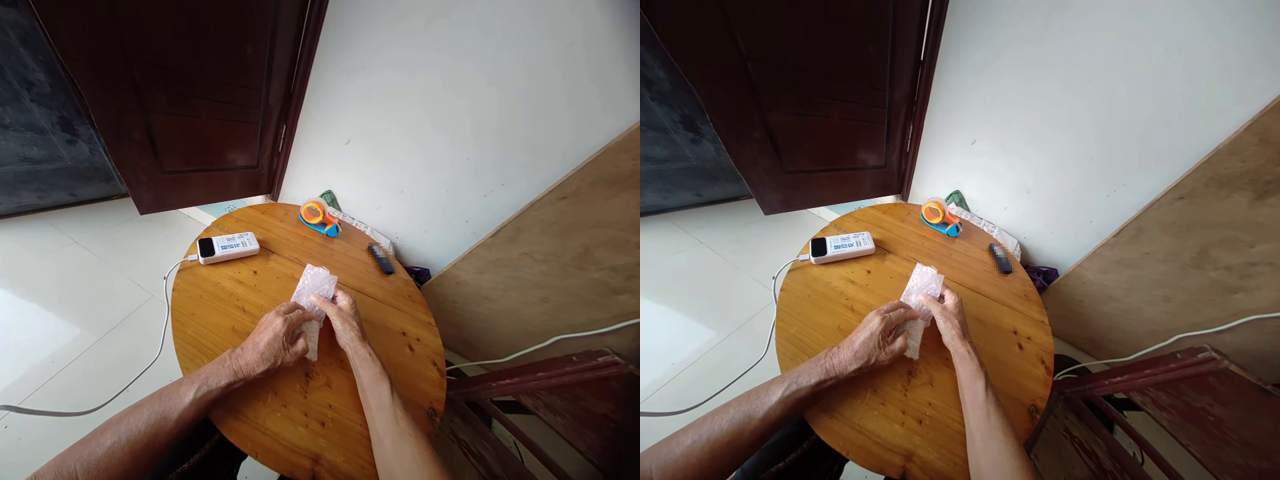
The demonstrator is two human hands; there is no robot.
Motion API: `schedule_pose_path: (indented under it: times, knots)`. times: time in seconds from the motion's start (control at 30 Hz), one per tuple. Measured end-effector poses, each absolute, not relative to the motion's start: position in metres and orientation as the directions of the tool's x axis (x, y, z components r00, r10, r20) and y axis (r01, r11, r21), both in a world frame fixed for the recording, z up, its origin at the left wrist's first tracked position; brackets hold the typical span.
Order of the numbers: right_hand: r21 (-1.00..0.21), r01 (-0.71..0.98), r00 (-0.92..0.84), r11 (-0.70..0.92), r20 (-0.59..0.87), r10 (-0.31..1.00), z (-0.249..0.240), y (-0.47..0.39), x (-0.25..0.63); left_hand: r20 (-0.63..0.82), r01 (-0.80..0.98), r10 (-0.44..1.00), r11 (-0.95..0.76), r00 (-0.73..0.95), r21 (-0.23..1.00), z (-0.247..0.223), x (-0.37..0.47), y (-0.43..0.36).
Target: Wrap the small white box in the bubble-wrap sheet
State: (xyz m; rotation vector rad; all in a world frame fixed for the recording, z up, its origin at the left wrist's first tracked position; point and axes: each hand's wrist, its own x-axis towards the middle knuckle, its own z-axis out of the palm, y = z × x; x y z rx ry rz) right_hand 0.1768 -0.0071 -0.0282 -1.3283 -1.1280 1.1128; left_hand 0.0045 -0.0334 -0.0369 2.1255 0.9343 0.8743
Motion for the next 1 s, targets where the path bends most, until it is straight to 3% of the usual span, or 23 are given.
schedule_pose_path:
  times: [0.27,0.43,0.6,0.83,1.0]
  knots:
    - [-0.992,0.121,0.060,0.033,0.040,0.997,-0.020,-0.013,0.174,0.235,0.495,0.851,-0.474,0.470,0.728,-0.037,0.005,-0.035]
    - [-0.936,0.324,-0.033,0.140,0.137,0.990,-0.005,-0.017,0.175,0.231,0.594,0.898,-0.423,0.373,0.685,-0.034,0.002,-0.038]
    - [-0.806,0.538,-0.127,0.248,0.213,0.969,0.014,-0.041,0.170,0.327,0.526,0.906,-0.423,0.270,0.738,-0.038,0.000,-0.034]
    - [-0.601,0.693,-0.156,0.398,0.415,0.897,-0.006,-0.089,0.160,0.285,0.315,0.870,-0.424,0.402,0.849,-0.036,0.001,-0.029]
    - [-0.546,0.696,-0.179,0.467,0.497,0.849,-0.025,-0.104,0.157,0.135,0.243,0.808,-0.325,0.573,0.914,-0.023,-0.017,-0.029]
